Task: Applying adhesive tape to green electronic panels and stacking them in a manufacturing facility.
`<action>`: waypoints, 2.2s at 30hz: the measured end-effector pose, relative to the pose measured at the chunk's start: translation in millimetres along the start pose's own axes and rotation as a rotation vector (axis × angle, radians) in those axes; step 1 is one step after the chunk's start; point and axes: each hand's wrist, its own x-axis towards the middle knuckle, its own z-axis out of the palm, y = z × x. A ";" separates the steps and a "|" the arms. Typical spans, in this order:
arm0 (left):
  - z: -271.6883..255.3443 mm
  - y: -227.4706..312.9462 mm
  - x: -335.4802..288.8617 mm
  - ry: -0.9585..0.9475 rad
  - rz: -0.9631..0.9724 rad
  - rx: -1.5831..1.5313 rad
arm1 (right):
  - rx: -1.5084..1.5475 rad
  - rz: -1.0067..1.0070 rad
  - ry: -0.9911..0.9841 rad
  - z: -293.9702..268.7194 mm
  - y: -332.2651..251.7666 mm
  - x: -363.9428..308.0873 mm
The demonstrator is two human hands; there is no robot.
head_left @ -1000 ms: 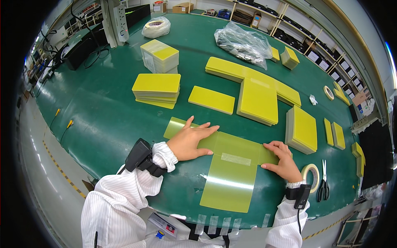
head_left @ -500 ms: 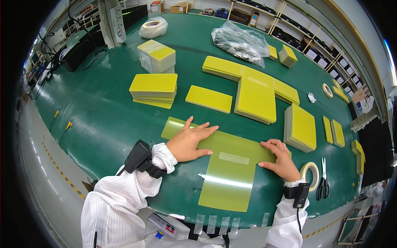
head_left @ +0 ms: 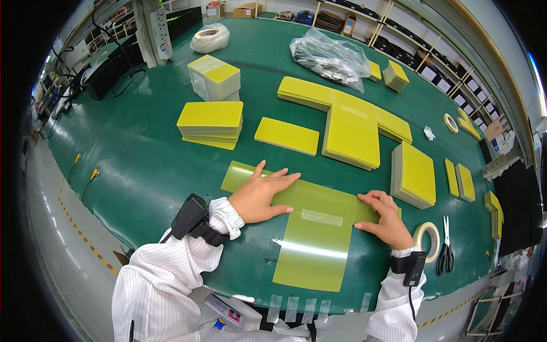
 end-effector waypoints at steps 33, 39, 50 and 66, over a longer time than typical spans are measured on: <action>-7.5 5.8 -17.5 -0.037 0.031 0.320 | 0.010 -0.047 0.024 -13.4 10.1 -7.4; 0.8 5.5 -17.5 -0.063 0.050 0.323 | -0.016 -0.011 0.013 -12.0 11.8 -8.0; 5.1 9.6 -19.0 -0.085 0.034 0.384 | -0.013 0.026 0.006 -11.4 9.3 -7.8; 4.8 13.4 -16.0 -0.087 0.014 0.376 | 0.015 0.034 -0.004 -11.7 9.5 -6.6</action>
